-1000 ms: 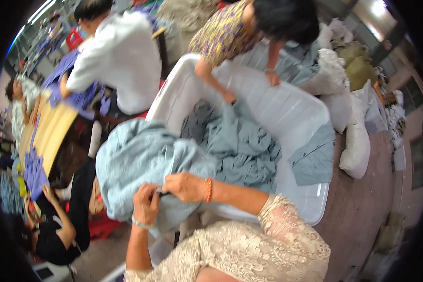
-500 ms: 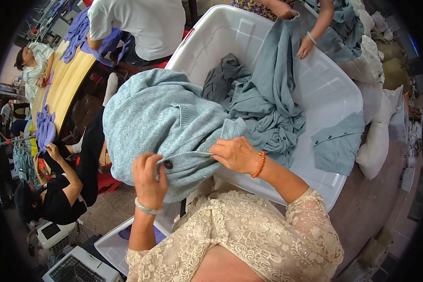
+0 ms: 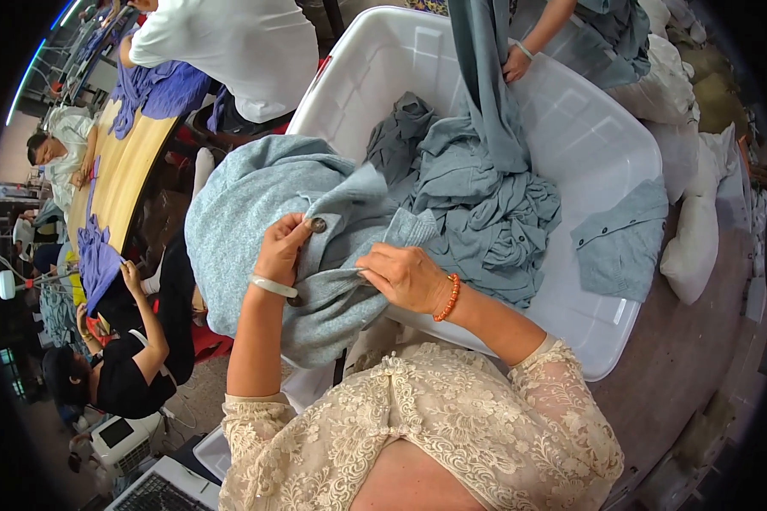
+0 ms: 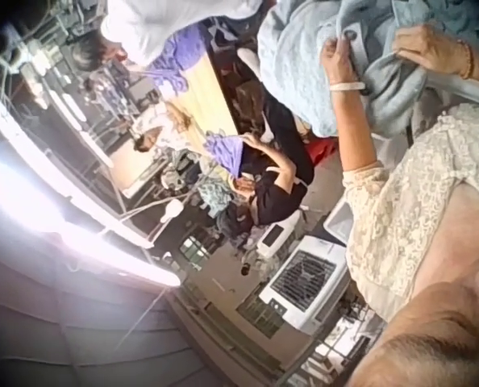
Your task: The recorder is inspecting and sorting sweaters from a large bin in a factory setting.
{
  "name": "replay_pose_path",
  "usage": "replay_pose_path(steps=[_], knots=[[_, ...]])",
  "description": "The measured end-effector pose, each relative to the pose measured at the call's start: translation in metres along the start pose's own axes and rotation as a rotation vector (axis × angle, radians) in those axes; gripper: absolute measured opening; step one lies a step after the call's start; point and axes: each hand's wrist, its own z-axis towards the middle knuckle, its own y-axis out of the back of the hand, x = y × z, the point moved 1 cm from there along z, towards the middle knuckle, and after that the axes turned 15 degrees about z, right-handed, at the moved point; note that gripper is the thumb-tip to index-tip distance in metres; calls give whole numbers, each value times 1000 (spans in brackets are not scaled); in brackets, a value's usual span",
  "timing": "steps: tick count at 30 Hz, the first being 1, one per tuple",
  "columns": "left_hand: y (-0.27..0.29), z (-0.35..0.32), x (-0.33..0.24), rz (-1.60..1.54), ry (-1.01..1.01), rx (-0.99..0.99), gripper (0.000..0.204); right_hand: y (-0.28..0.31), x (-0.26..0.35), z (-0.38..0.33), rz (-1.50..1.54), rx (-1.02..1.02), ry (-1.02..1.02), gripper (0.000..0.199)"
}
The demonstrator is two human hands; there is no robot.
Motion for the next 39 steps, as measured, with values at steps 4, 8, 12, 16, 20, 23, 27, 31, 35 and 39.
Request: replay_pose_path(steps=[4,8,12,16,20,23,27,31,35,39], knots=[[-9,-16,2,19,-25,87,14,-2,-6,14,25,0,31,13],[-21,-23,-7,199,-103,148,16,-8,-18,26,88,46,27,15],[-25,-27,-10,175,-127,135,13,-6,-16,33,133,102,35,16],[-21,-29,-4,174,-124,13,16,-7,-7,34,95,129,16,16],[-26,-38,-8,347,-180,-34,14,-12,7,33,22,-3,4,20],[-27,-36,-8,354,-150,-22,18,-17,10,31,40,-102,-74,28],[-30,-40,-14,522,-177,-49,21,-17,7,24,-123,-92,43,38],[-23,-49,-21,704,-277,-7,22,-20,7,22,-128,-60,40,40],[-20,-63,-35,811,-345,170,33,-18,-2,22,31,-96,4,34],[-22,-64,-19,794,-372,14,25,-19,3,22,79,-58,-38,31]])
